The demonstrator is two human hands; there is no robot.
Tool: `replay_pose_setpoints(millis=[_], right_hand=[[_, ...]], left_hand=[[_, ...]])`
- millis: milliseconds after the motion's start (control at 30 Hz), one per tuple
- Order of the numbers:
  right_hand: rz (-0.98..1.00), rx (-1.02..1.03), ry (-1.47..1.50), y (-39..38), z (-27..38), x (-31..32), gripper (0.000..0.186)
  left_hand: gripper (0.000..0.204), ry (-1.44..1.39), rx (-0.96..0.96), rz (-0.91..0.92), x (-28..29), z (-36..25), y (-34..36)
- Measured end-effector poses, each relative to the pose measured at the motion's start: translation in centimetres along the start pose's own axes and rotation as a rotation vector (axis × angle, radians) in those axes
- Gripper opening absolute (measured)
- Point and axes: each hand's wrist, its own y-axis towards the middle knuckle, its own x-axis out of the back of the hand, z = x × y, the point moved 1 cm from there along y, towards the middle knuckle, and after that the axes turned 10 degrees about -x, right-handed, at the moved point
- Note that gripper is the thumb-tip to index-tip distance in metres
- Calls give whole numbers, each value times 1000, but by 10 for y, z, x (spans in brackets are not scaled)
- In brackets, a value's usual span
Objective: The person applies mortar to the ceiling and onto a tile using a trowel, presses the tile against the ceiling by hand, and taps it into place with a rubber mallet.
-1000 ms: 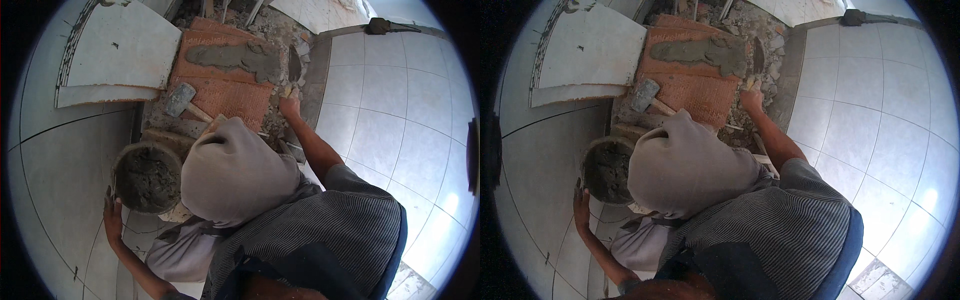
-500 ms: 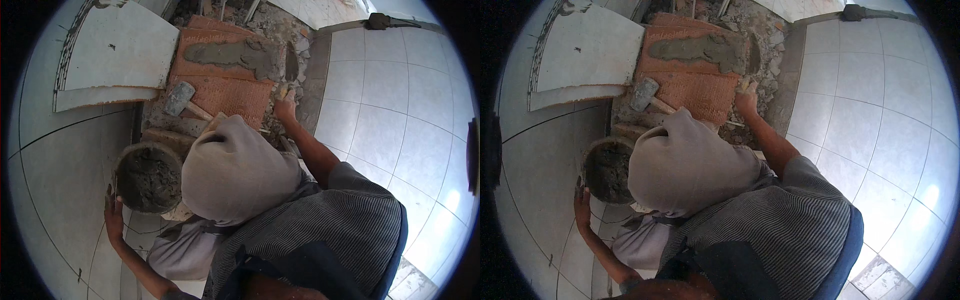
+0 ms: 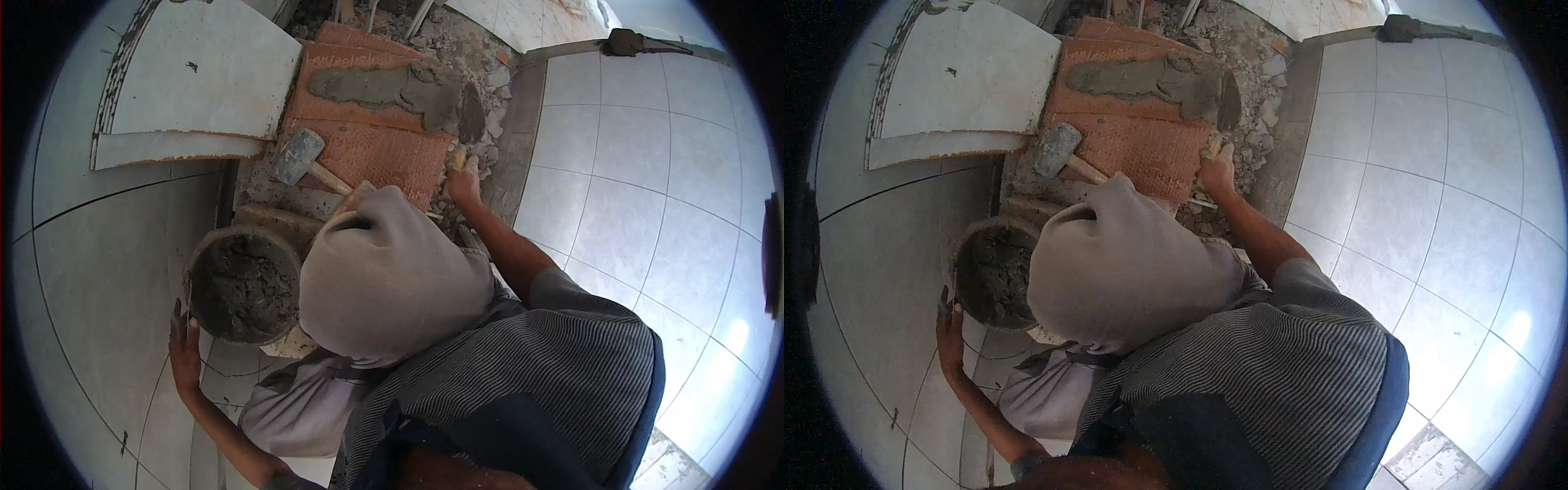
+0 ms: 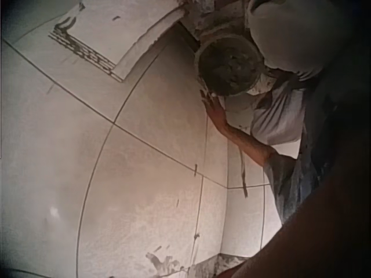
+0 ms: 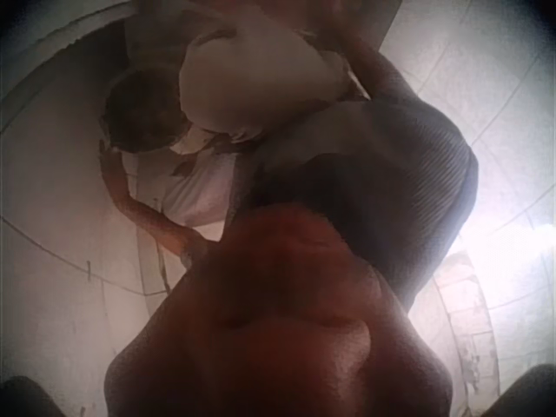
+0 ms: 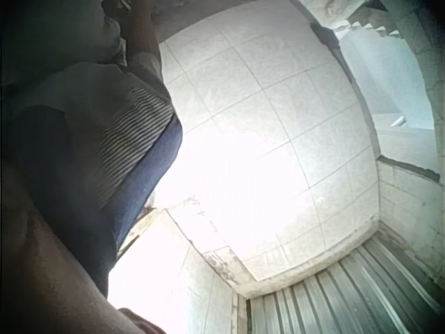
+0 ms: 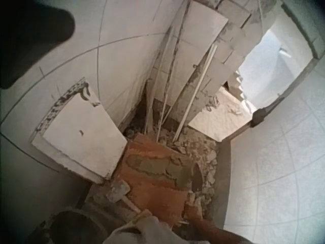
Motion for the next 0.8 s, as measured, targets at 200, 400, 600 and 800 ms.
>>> replay_pose_setpoints(millis=[200, 400, 600, 800], right_hand=[[-171, -237, 247, -12, 28, 29, 56], [101, -256, -25, 23, -15, -25, 60], [-259, -249, 192, -11, 11, 4, 45], [-21, -408, 334, 52, -40, 12, 46]], left_hand=[[64, -10, -7, 6, 1, -8, -1], [63, -44, -29, 19, 0, -9, 3], [64, -24, 34, 12, 1, -10, -5], [64, 4, -33, 9, 0, -8, 2]])
